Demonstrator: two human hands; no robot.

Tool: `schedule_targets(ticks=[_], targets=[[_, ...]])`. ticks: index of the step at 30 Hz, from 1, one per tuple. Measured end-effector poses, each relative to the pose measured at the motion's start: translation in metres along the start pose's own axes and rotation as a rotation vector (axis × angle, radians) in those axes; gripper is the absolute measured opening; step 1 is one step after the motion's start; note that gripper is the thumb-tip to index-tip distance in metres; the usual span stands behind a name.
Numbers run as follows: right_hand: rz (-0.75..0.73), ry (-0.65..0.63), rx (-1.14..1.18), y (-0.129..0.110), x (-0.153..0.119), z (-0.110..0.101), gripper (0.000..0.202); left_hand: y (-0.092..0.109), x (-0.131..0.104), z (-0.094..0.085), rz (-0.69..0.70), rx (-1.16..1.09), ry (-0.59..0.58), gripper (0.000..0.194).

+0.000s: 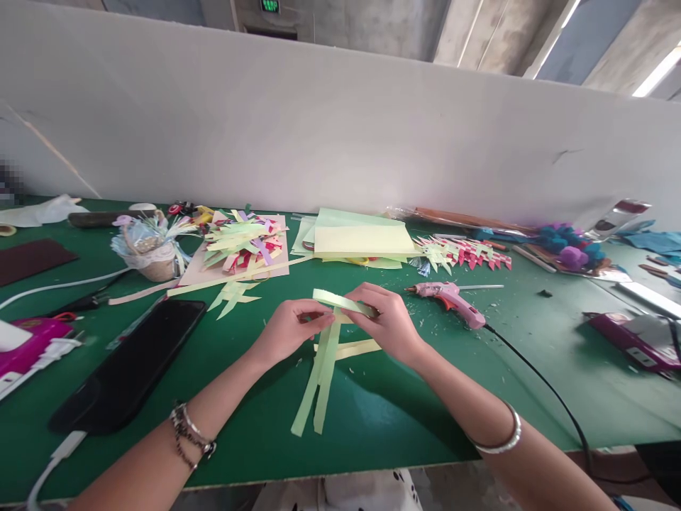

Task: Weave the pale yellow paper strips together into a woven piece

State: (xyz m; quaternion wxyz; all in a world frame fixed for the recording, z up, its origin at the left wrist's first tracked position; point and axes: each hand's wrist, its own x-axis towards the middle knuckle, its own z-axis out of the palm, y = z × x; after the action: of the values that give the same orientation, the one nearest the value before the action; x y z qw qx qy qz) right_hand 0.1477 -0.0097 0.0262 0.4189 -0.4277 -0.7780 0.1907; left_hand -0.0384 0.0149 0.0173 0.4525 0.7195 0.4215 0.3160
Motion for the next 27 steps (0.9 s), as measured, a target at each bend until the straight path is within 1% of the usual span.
schedule_targets(ticks=[5,10,14,24,27], targets=[[-0.028,-0.029,0.076,0.002,-0.001,0.003,0.021,0.002,-0.001,0.001,-0.019,-0.089,0.001,0.028],[-0.014,-0.012,0.039,0.004,-0.003,0.008,0.025,0.001,-0.002,-0.001,-0.011,-0.079,0.005,0.027],[-0.031,-0.023,0.063,0.004,-0.006,0.009,0.028,0.002,-0.002,-0.002,-0.002,-0.067,0.008,0.028],[0.007,-0.08,0.158,0.001,-0.007,0.014,0.028,-0.002,-0.002,-0.002,-0.025,-0.074,-0.011,0.033],[0.021,-0.094,0.16,0.001,-0.007,0.013,0.027,-0.002,-0.001,-0.003,-0.015,-0.088,-0.012,0.031]])
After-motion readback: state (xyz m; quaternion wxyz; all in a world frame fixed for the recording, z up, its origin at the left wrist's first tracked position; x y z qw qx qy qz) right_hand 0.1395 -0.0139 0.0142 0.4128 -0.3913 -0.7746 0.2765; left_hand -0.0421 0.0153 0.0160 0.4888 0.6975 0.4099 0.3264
